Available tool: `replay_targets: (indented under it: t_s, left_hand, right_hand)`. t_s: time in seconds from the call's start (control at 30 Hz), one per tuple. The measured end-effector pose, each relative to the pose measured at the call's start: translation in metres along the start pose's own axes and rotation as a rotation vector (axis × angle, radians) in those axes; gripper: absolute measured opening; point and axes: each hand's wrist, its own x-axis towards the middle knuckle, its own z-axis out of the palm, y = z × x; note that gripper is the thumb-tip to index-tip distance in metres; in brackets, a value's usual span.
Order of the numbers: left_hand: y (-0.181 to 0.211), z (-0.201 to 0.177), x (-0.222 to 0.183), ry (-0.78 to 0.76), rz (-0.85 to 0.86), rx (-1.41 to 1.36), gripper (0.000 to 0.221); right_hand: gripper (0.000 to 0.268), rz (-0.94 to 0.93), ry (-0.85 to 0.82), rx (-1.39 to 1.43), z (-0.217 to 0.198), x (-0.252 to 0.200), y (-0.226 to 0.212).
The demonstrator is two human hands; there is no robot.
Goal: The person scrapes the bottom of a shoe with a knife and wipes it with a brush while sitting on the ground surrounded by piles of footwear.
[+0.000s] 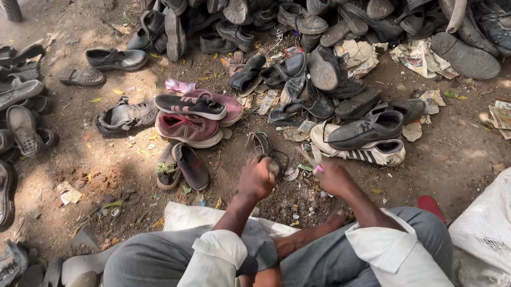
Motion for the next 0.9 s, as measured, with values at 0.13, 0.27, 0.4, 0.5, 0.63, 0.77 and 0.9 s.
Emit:
replay_targets:
  t_s: [0.13, 0.27, 0.4, 0.5, 0.63, 0.77, 0.9]
  left_hand:
    - [-0.025, 0.011, 0.040, -0.295, 0.120, 0.291, 0.056]
    - [-0.050, 0.030, 0.077, -0.245, 0.346, 0.384, 0.042]
    - [-0.068, 0.051, 0.097, -0.252, 0.489, 0.295, 0.036]
    - [-0.087, 0.075, 0.106, -0.077, 0.473, 0.022, 0.029]
    - [-0.099, 0.104, 0.109, 0.236, 0.348, -0.272, 0.026]
    - [-0.093, 0.102, 0.113, 0.320, 0.287, -0.161, 0.026]
    - [-0.094, 0.093, 0.104, 0.322, 0.410, -0.073, 0.023]
  right_hand:
    - [0.030, 0.011, -0.151, -0.102, 0.044, 0.024, 0.003]
    - [0.020, -0.092, -0.104, -0.285, 0.064, 0.045, -0.018]
    - [0.017, 0.012, -0.239, -0.386, 0.069, 0.068, -0.012]
    - [0.017, -0.072, -0.132, -0.321, 0.090, 0.083, 0.028]
    - [0.023, -0.115, 0.039, -0.177, 0.115, 0.094, 0.043]
    - [0.029, 0.055, -0.178, -0.119, 0.101, 0.095, 0.011]
    - [0.032, 0.142, -0.269, -0.099, 0.094, 0.090, -0.011]
